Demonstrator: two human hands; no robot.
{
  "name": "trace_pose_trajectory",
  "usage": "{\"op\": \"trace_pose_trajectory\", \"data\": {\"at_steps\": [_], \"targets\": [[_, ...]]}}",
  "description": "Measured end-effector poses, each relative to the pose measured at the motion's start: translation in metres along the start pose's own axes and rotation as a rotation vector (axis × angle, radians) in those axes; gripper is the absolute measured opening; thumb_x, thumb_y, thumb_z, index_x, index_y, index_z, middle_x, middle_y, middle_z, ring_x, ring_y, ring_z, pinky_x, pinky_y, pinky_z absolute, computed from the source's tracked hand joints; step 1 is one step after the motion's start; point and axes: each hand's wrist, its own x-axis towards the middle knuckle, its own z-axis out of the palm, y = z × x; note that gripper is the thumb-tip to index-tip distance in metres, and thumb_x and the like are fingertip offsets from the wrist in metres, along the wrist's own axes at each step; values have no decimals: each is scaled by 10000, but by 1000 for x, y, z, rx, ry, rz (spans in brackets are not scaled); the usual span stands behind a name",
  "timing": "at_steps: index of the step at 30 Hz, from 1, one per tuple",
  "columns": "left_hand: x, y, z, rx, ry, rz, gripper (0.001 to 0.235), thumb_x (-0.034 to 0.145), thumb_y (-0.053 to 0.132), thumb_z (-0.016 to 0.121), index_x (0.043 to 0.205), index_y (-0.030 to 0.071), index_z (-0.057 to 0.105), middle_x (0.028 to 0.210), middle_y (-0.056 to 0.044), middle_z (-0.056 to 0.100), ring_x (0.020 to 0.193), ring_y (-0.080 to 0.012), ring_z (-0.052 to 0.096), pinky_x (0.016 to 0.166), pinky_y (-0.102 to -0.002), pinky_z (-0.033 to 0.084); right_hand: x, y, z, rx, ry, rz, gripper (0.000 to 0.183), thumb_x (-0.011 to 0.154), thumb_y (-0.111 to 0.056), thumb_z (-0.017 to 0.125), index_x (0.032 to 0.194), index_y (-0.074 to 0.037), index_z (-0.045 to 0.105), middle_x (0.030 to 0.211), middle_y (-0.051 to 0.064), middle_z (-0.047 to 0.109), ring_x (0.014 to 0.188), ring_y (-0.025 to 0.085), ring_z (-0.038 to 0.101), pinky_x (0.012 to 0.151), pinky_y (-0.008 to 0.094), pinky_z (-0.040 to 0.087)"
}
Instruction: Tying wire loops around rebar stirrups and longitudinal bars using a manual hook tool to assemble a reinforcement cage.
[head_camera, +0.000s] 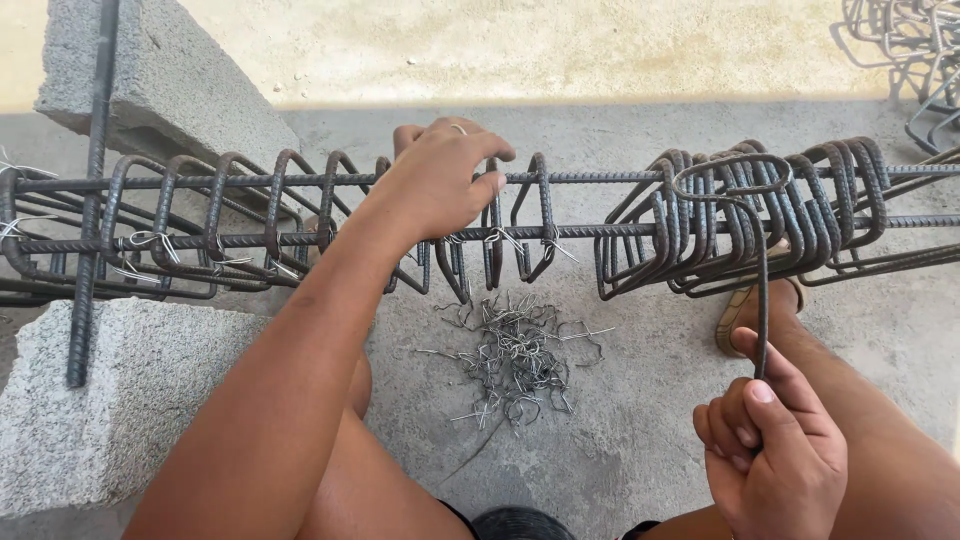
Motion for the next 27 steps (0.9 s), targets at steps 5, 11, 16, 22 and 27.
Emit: {"op": "trace_pose_trajectory", "data": {"at_steps": [5, 11, 16, 22, 27], "targets": [[18, 11, 23, 147, -60, 25, 241, 966, 252, 621, 1171, 198, 735, 1205, -4, 745, 1341, -244, 507, 1032, -538, 242, 4, -3, -9, 98, -89, -40, 393, 1004, -66, 437, 1360, 9, 584, 593, -37, 383, 475, 47, 277, 507, 247, 252], [15, 23, 8, 129, -72, 36, 242, 951, 203, 622, 1156, 179, 749, 1108, -33, 760, 1152, -248, 602, 1059, -562, 235, 33, -22, -40, 98, -435, -146, 379, 1015, -60, 514, 1390, -33, 564, 844, 77, 613, 824, 191, 614, 934, 433, 498], [6, 32, -6, 21, 45, 152, 240, 964, 239, 596, 1130, 177, 758, 1036, -29, 775, 960, -220, 679, 996, -468, 326, 83, -69, -13, -150, -324, -8, 251, 998, 28, 482, 1219, 19, 601, 821, 127, 623, 775, 242, 645, 755, 386, 570], [5, 56, 7, 8, -76, 128, 281, 984, 269, 568, 1228, 243, 705, 1207, 58, 762, 1088, -138, 666, 1055, -465, 351, 121, -90, -3, -118, -291, -120, 136, 1023, -29, 541, 1053, -67, 667, 719, 10, 564, 581, 111, 533, 679, 297, 519], [6, 99, 11, -492, -109, 0, 344, 917, 150, 558, 1223, 91, 704, 1190, -46, 779, 855, -167, 756, 745, -317, 590, 125, -81, -14, -17, -224, 47, 207, 994, -30, 547, 1123, 37, 695, 673, 34, 539, 555, 115, 507, 594, 306, 464]]}}
